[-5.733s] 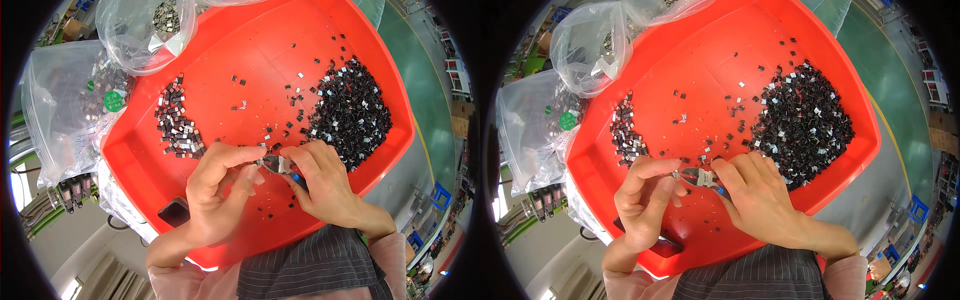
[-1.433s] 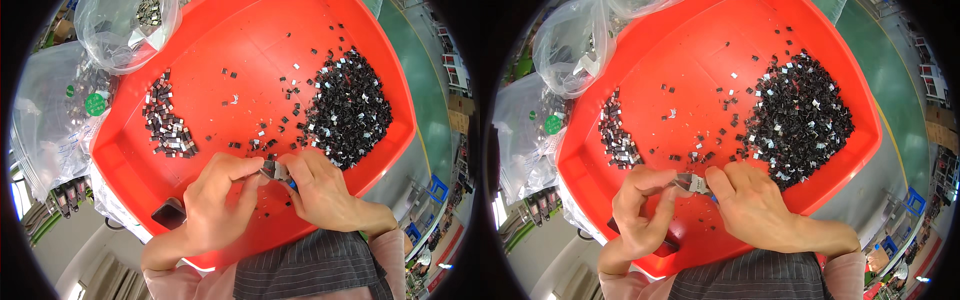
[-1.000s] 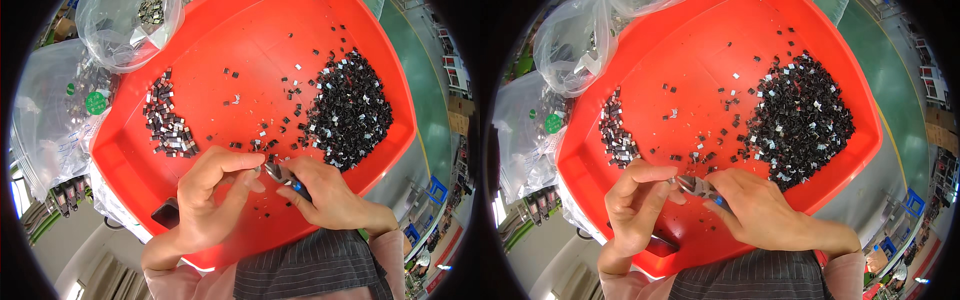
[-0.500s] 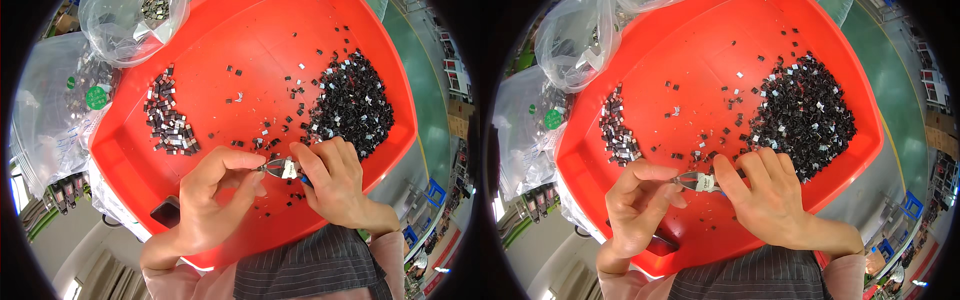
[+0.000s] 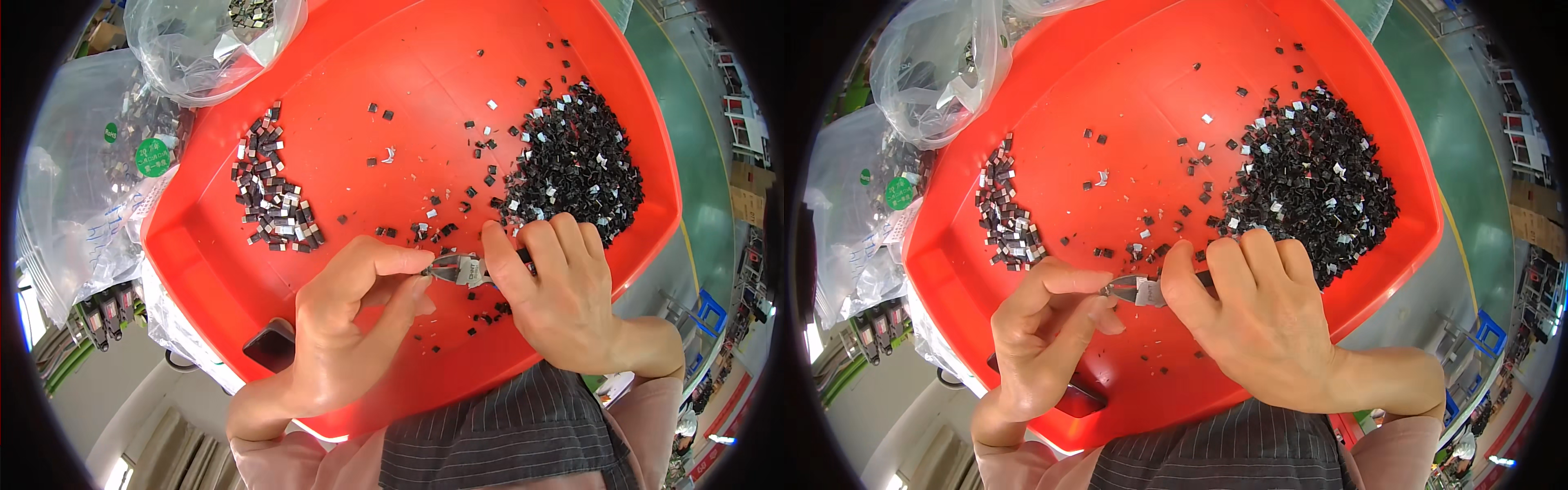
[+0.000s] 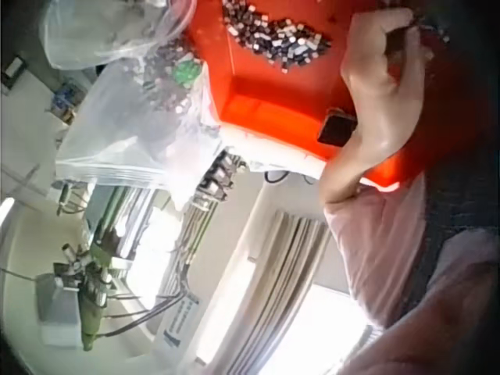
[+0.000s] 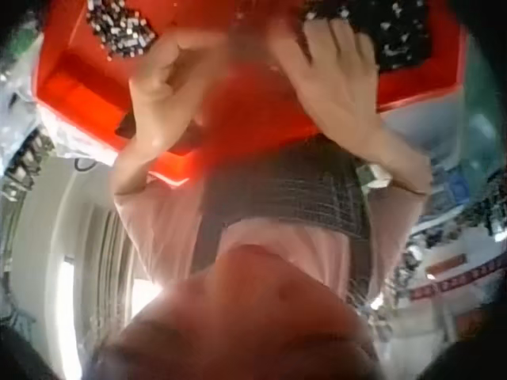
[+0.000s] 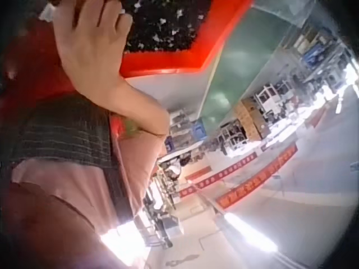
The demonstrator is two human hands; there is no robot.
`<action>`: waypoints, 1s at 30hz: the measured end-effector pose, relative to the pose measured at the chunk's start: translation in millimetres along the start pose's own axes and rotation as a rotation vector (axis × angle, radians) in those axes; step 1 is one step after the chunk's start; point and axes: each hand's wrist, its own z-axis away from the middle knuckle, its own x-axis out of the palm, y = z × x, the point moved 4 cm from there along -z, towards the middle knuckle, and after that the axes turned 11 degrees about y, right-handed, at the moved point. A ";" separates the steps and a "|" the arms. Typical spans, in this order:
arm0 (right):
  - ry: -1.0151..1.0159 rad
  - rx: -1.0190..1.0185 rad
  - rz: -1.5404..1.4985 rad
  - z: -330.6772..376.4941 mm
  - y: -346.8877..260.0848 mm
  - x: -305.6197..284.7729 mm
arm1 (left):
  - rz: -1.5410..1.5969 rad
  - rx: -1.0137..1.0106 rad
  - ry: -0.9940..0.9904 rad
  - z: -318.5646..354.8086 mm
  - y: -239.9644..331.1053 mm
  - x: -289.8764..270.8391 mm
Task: The person picks up electronic components and cuts excess material off them one by one using pliers over a tray.
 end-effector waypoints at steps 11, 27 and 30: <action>-0.194 -0.047 0.085 0.0 -8.1 -0.4 | -0.096 0.038 -0.027 4.3 2.6 4.6; -0.281 0.260 -0.570 -1.2 0.0 -4.6 | 0.260 -0.170 -0.027 4.2 7.1 0.8; -0.152 0.259 -0.480 -2.2 4.4 -4.6 | 0.243 -0.173 -0.043 1.9 7.3 -0.6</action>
